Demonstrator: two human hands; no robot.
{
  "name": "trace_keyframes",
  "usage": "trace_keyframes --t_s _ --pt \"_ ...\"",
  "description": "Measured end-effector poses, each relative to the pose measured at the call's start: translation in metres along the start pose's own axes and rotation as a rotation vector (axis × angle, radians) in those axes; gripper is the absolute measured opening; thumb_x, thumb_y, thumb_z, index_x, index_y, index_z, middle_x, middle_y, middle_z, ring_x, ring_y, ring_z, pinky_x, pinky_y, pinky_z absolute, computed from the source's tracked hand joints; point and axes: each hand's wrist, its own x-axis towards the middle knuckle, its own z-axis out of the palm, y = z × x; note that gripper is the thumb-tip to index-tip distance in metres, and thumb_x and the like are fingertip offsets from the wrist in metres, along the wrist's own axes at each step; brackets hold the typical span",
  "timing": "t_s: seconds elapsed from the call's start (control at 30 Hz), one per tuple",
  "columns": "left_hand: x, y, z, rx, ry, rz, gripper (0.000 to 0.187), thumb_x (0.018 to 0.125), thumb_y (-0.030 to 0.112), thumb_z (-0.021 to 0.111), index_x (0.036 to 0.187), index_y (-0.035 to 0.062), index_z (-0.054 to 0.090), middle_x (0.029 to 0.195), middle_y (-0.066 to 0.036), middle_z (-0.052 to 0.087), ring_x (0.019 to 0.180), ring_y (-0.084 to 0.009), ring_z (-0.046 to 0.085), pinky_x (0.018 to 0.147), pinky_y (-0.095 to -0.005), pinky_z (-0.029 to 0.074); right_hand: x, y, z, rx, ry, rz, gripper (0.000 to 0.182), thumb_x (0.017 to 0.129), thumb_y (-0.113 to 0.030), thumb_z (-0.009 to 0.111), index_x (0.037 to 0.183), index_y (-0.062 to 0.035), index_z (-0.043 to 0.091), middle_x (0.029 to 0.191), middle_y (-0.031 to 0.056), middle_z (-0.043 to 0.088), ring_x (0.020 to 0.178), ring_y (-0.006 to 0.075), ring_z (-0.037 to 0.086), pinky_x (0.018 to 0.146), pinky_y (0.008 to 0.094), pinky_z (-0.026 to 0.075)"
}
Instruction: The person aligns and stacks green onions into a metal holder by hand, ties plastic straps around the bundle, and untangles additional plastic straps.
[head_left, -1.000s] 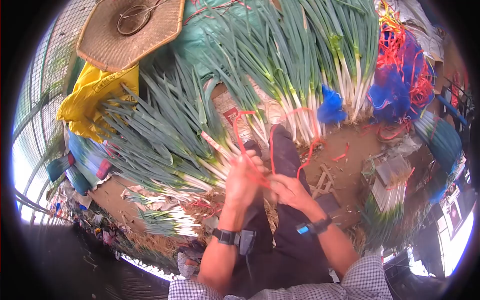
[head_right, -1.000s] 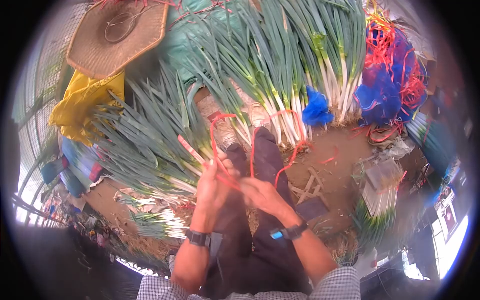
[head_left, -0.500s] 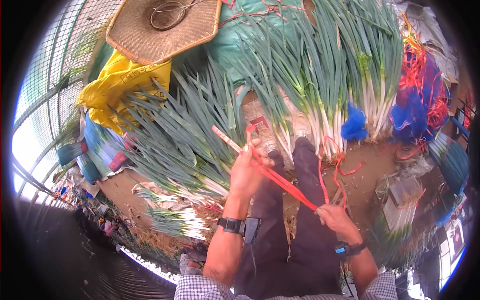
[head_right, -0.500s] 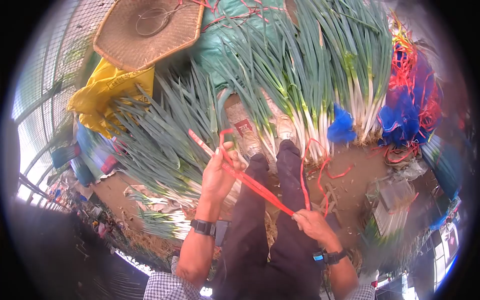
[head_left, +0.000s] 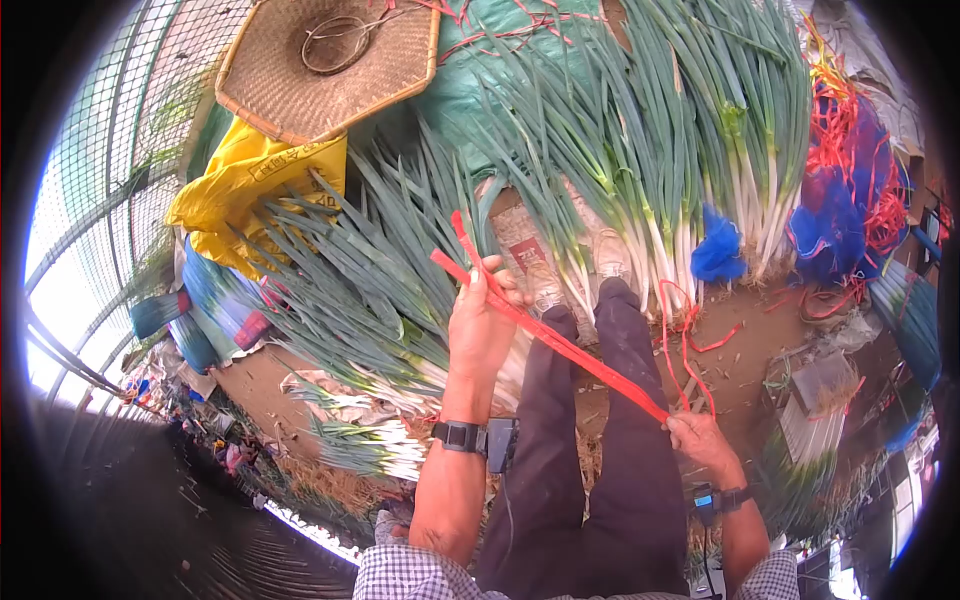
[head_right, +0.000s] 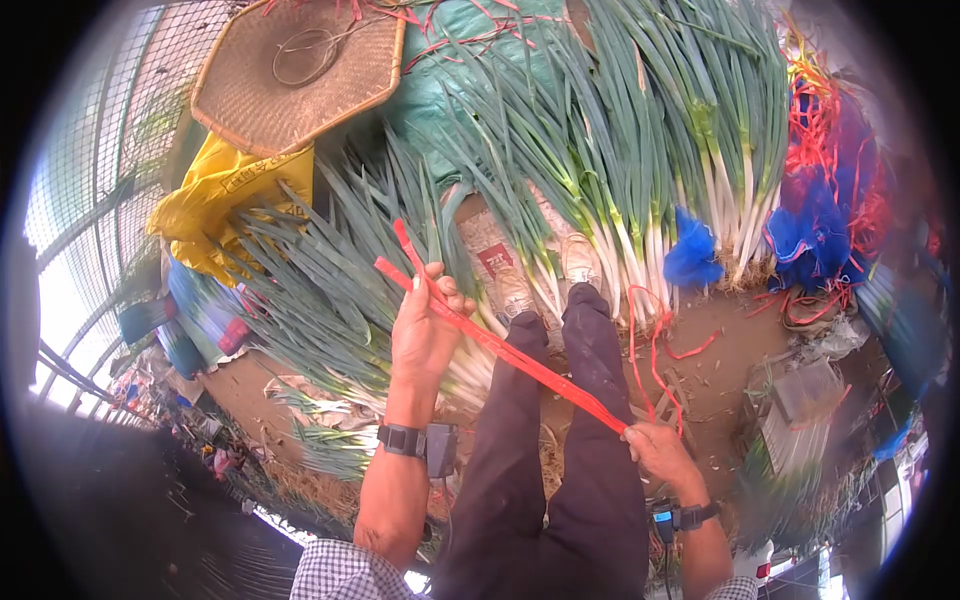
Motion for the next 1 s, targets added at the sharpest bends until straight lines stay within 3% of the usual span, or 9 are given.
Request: trace_keyframes --t_s 0.17,0.23,0.3,0.43,0.57,0.67,0.77,0.83,1.0 --pt "0.015 0.000 -0.015 -0.007 -0.111 0.034 0.026 0.106 0.030 0.049 0.115 0.0082 0.058 0.080 -0.001 0.058 0.070 -0.0160 0.056 0.086 -0.0434 0.048 -0.003 0.000 -0.009 -0.068 -0.047 -0.146 0.032 0.100 -0.029 0.057 0.096 0.0008 0.069 0.069 0.0044 0.060 0.064 0.0157 0.057 0.062 0.0333 0.046" --pt "0.021 -0.002 -0.015 0.003 -0.109 -0.054 0.033 0.106 0.034 0.048 0.122 0.0068 0.058 0.100 -0.006 0.062 0.094 -0.0203 0.061 0.096 -0.0465 0.046 -0.010 -0.015 -0.012 -0.102 -0.124 -0.023 0.034 0.099 -0.034 0.060 0.098 -0.0003 0.068 0.072 0.0064 0.058 0.068 0.0173 0.056 0.064 0.0354 0.046" --pt "-0.005 -0.007 0.017 0.377 0.086 -0.093 0.041 0.107 0.041 0.045 0.125 0.0046 0.053 0.118 -0.009 0.060 0.105 -0.0221 0.060 0.096 -0.0424 0.047 -0.004 -0.005 -0.010 -0.097 0.085 -0.213 0.032 0.100 -0.033 0.060 0.097 -0.0011 0.066 0.069 0.0070 0.056 0.064 0.0165 0.054 0.061 0.0365 0.045" --pt "-0.074 -0.068 -0.030 1.012 0.079 -0.218 0.047 0.102 0.047 0.053 0.113 0.0012 0.061 0.095 -0.006 0.065 0.083 -0.0171 0.062 0.076 -0.0340 0.053 0.007 -0.058 -0.001 0.200 0.512 -0.233 0.023 0.099 -0.026 0.063 0.094 -0.0031 0.065 0.066 0.0035 0.053 0.060 0.0116 0.049 0.055 0.0323 0.041" --pt "-0.140 -0.124 0.006 0.068 -0.085 -1.008 0.073 0.102 0.061 0.040 0.140 -0.0005 0.045 0.130 -0.019 0.061 0.121 -0.0306 0.060 0.103 -0.0454 0.048 0.008 -0.101 0.031 0.588 0.448 -0.318 0.016 0.099 -0.020 0.063 0.099 -0.0043 0.067 0.070 -0.0020 0.051 0.067 0.0055 0.048 0.056 0.0284 0.042" --pt "-0.145 -0.141 0.061 -0.293 0.074 -0.774 0.064 0.105 0.057 0.033 0.141 0.0050 0.045 0.126 -0.011 0.062 0.120 -0.0265 0.059 0.106 -0.0442 0.046 0.010 -0.091 0.061 0.705 0.350 -0.453 0.017 0.101 -0.019 0.061 0.104 -0.0029 0.067 0.071 -0.0041 0.054 0.064 0.0057 0.048 0.057 0.0254 0.042" --pt "-0.095 -0.139 0.040 -0.272 0.000 -0.661 0.033 0.108 0.036 0.043 0.119 0.0072 0.055 0.080 0.002 0.055 0.074 -0.0132 0.057 0.074 -0.0353 0.052 -0.016 -0.078 0.052 1.058 0.217 -0.300 0.022 0.102 -0.022 0.059 0.103 -0.0011 0.066 0.070 0.0002 0.058 0.060 0.0067 0.052 0.056 0.0244 0.044" --pt "-0.056 -0.107 0.036 -0.361 0.013 -0.496 0.019 0.108 0.023 0.044 0.107 0.0067 0.054 0.065 0.007 0.035 0.056 -0.0066 0.036 0.058 -0.0247 0.037 -0.032 -0.050 0.029 1.062 0.311 -0.240 0.025 0.105 -0.021 0.051 0.099 0.0001 0.064 0.067 0.0033 0.060 0.056 0.0106 0.057 0.052 0.0262 0.048" --pt "0.006 -0.006 -0.020 0.018 0.043 -0.261 0.014 0.106 0.022 0.049 0.104 0.0092 0.053 0.064 0.007 0.034 0.053 -0.0075 0.033 0.055 -0.0263 0.033 -0.081 0.057 -0.035 0.422 0.648 -0.319 0.021 0.094 -0.003 0.054 0.116 -0.0036 0.055 0.078 -0.0047 0.046 0.068 0.0047 0.046 0.061 0.0227 0.044"
